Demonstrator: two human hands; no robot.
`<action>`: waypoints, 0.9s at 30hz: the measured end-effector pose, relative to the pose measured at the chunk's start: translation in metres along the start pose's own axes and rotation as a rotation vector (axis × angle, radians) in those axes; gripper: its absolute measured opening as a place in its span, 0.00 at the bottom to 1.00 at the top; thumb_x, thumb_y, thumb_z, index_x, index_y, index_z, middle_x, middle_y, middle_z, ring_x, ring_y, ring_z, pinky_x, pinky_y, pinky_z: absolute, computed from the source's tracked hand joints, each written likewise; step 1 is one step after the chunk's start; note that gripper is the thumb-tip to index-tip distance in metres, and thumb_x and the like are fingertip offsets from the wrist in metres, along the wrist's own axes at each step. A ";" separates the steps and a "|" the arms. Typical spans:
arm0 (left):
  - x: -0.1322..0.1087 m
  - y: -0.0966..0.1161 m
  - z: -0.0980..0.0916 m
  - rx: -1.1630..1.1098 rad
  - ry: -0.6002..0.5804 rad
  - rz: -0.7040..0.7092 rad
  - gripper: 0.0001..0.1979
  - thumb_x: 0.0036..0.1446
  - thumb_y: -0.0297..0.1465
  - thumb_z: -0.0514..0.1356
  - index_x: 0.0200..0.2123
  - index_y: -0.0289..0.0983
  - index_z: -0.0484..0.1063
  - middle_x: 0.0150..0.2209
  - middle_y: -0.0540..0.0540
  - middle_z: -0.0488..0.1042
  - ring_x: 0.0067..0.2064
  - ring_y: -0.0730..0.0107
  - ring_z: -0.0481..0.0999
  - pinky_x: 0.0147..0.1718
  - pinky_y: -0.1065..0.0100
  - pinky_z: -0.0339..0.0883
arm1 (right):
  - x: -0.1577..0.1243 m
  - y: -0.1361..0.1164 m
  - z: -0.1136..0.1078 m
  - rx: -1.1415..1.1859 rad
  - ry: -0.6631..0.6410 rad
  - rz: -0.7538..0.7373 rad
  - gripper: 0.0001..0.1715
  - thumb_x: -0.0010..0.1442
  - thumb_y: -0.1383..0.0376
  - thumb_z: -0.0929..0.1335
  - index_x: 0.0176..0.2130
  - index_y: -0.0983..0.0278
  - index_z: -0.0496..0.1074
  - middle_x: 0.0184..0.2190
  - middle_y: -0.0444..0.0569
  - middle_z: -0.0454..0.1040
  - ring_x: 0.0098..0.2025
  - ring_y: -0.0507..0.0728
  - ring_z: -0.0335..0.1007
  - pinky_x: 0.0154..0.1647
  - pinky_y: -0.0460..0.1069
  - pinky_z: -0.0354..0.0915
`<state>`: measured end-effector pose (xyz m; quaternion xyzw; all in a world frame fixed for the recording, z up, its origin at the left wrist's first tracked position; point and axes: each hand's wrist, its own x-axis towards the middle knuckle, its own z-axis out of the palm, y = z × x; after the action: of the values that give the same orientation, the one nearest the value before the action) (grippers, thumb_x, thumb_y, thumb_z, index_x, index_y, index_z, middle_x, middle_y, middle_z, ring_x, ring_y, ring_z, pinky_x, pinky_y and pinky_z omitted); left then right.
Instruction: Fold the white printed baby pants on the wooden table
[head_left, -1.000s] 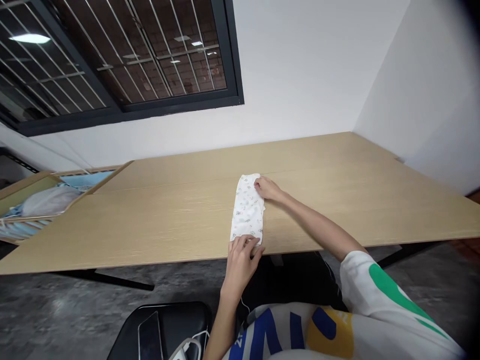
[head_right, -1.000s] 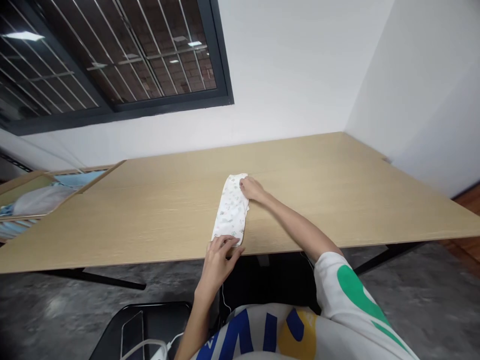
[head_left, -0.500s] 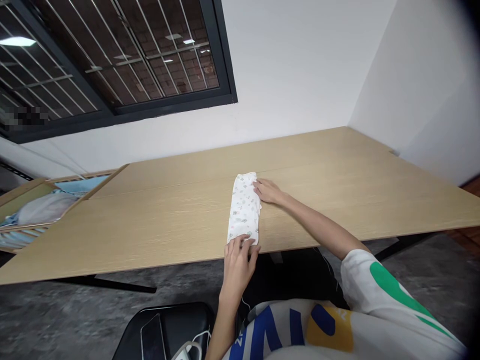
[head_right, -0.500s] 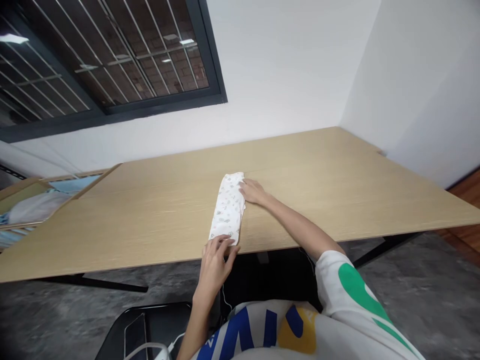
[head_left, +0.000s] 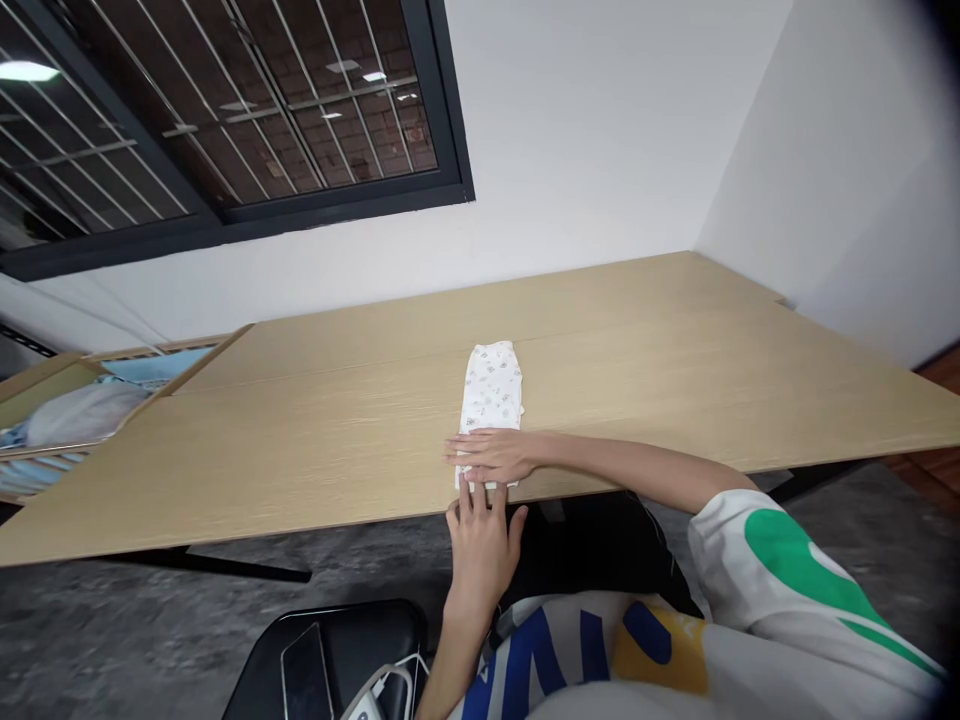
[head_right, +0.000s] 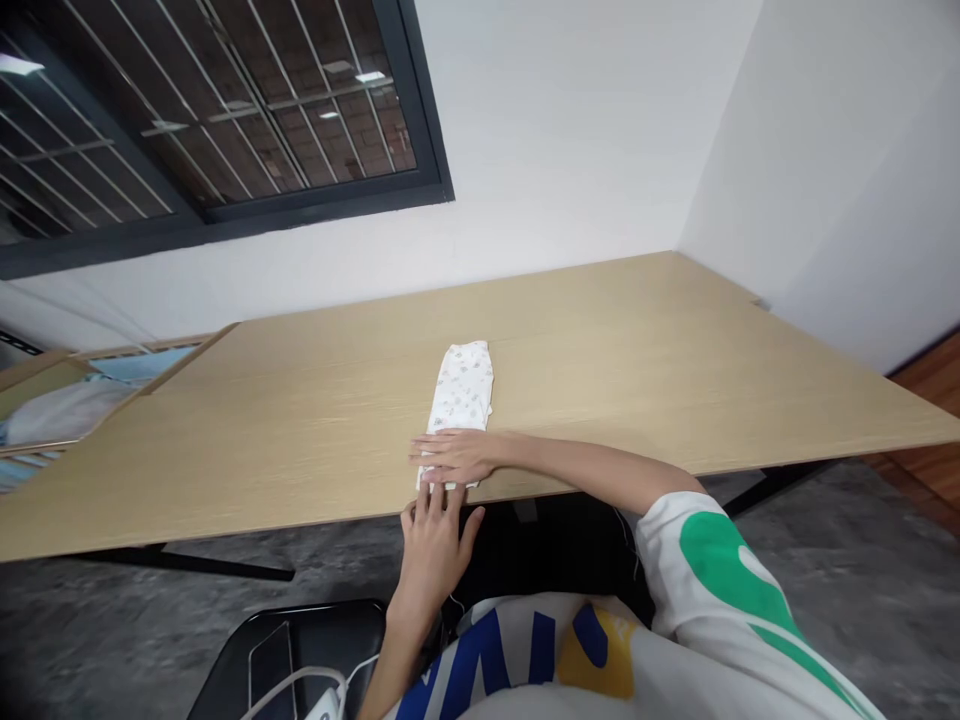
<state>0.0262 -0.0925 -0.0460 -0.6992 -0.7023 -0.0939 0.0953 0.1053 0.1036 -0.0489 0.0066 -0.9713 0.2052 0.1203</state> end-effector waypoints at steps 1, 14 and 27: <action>0.000 -0.001 0.001 0.003 -0.001 0.003 0.25 0.72 0.42 0.53 0.66 0.39 0.69 0.68 0.29 0.66 0.70 0.34 0.62 0.57 0.44 0.66 | 0.000 0.009 -0.001 -0.024 -0.007 0.024 0.35 0.76 0.52 0.62 0.73 0.64 0.60 0.75 0.57 0.52 0.78 0.62 0.42 0.78 0.59 0.41; -0.003 -0.006 0.007 -0.035 0.046 0.021 0.28 0.70 0.40 0.57 0.70 0.43 0.65 0.71 0.29 0.62 0.71 0.32 0.62 0.55 0.39 0.69 | 0.030 0.138 -0.072 -0.225 0.030 0.549 0.36 0.75 0.50 0.60 0.73 0.64 0.60 0.76 0.58 0.48 0.78 0.66 0.41 0.76 0.65 0.42; 0.005 -0.045 0.005 -0.186 0.022 0.072 0.23 0.67 0.33 0.62 0.64 0.46 0.69 0.64 0.39 0.71 0.62 0.50 0.71 0.58 0.47 0.66 | 0.017 0.077 -0.078 -0.357 0.236 0.503 0.31 0.73 0.62 0.60 0.69 0.72 0.63 0.72 0.66 0.58 0.74 0.67 0.54 0.73 0.61 0.52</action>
<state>-0.0184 -0.0865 -0.0495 -0.7287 -0.6639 -0.1628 0.0409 0.1018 0.2064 -0.0060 -0.2784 -0.9424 0.0546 0.1770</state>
